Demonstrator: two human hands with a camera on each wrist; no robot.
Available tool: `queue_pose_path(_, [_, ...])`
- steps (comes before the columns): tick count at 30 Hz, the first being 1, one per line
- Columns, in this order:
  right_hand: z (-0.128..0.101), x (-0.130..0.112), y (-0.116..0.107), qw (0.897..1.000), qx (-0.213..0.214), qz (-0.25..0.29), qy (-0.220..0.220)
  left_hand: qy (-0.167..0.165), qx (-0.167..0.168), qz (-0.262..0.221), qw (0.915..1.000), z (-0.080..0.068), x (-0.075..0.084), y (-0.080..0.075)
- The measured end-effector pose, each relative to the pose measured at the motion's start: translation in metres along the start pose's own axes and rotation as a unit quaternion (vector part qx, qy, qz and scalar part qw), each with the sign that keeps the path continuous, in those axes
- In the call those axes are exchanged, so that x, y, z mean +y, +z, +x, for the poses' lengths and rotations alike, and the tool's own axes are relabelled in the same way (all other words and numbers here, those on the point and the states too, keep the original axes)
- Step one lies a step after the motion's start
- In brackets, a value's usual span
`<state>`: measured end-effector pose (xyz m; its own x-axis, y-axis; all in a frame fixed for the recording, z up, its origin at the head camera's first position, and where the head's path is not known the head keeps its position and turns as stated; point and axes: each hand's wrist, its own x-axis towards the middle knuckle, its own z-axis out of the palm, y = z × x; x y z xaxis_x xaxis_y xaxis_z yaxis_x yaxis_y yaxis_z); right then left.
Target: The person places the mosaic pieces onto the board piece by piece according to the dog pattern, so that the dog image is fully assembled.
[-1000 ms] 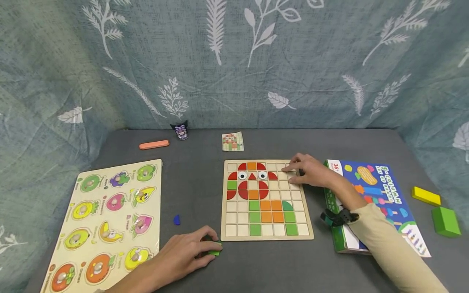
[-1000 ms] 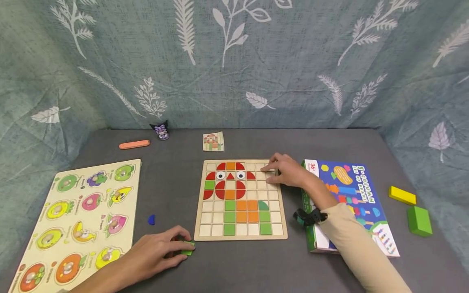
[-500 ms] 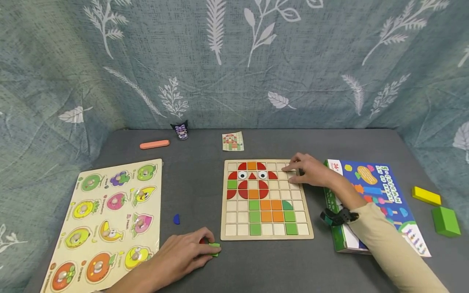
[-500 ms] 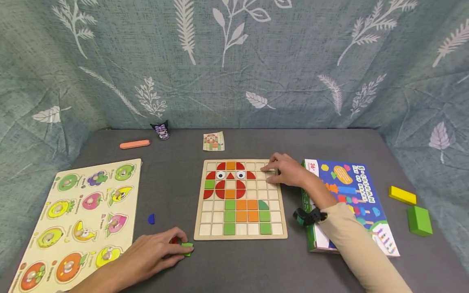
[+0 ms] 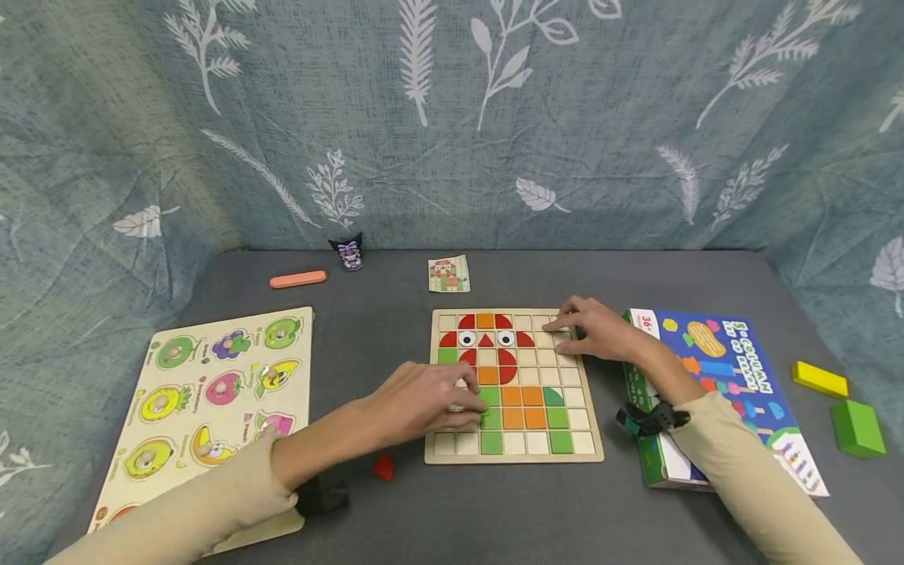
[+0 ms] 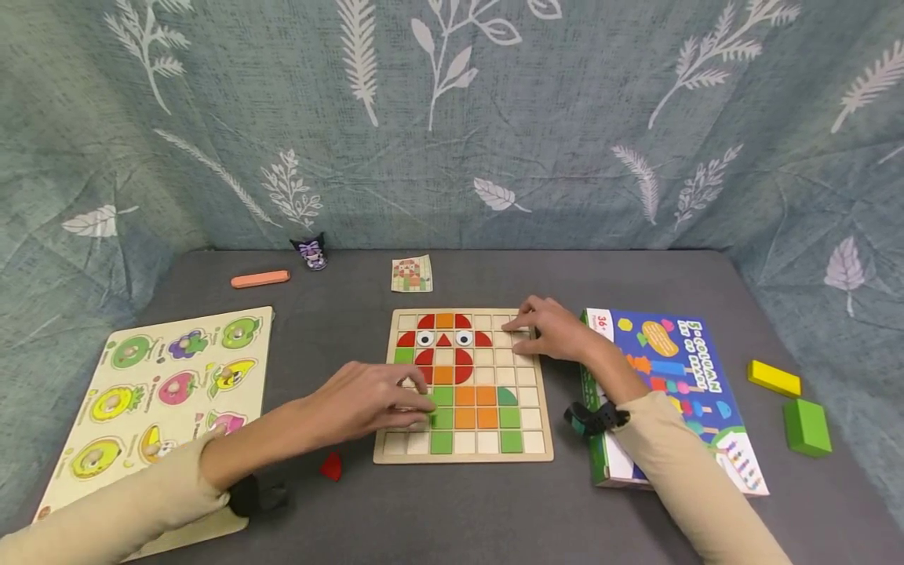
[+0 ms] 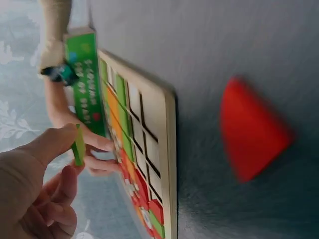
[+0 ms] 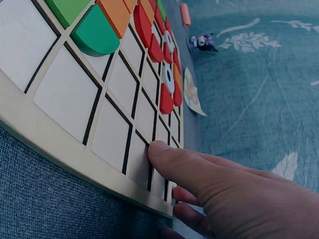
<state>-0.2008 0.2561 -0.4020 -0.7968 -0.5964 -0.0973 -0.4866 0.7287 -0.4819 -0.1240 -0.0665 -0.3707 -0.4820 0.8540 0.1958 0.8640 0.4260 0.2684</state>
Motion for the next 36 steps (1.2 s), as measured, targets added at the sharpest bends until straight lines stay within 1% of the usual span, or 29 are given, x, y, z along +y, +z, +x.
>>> queue_pose_path(3, [0.0,0.0,0.0,1.0,-0.001,0.001,0.0,0.003,-0.005,-0.004,1.0,0.028,-0.012,0.007])
queue_pose_path(7, [0.0,0.0,0.0,1.0,0.003,-0.003,-0.004,0.0,-0.028,-0.002,0.9996,0.061,-0.022,0.016])
queue_pose_path(9, [0.0,0.001,0.0,1.0,0.008,-0.008,-0.007,-0.002,-0.045,0.008,0.999,0.074,-0.025,0.02])
queue_pose_path(12, [0.001,0.001,0.001,1.0,0.011,-0.012,-0.011,-0.011,-0.065,0.009,0.9978,0.088,-0.029,0.027])
queue_pose_path(15, [0.002,0.001,0.002,1.0,0.008,-0.01,-0.009,-0.018,-0.074,-0.005,0.9971,0.094,-0.032,0.033])
queue_pose_path(18, [0.0,0.001,0.0,1.0,0.003,-0.007,-0.001,-0.022,-0.072,-0.006,0.9971,0.099,-0.034,0.036])
queue_pose_path(22, [-0.001,0.0,0.0,1.0,0.003,-0.008,0.003,-0.025,-0.07,0.0,0.9972,0.1,-0.035,0.037])
queue_pose_path(29, [0.0,-0.001,0.0,1.0,0.004,-0.008,-0.002,-0.021,-0.069,0.006,0.9974,0.1,-0.034,0.041])
queue_pose_path(32, [-0.001,-0.001,0.0,1.0,0.004,-0.01,-0.001,-0.021,-0.073,0.012,0.9971,0.102,-0.033,0.041])
queue_pose_path(34, [0.0,0.0,0.0,1.0,0.005,-0.012,-0.001,-0.023,-0.077,0.021,0.9965,0.102,-0.031,0.041])
queue_pose_path(36, [0.0,0.0,0.001,1.0,0.006,-0.011,-0.003,-0.033,-0.082,0.036,0.9954,0.101,-0.027,0.039])
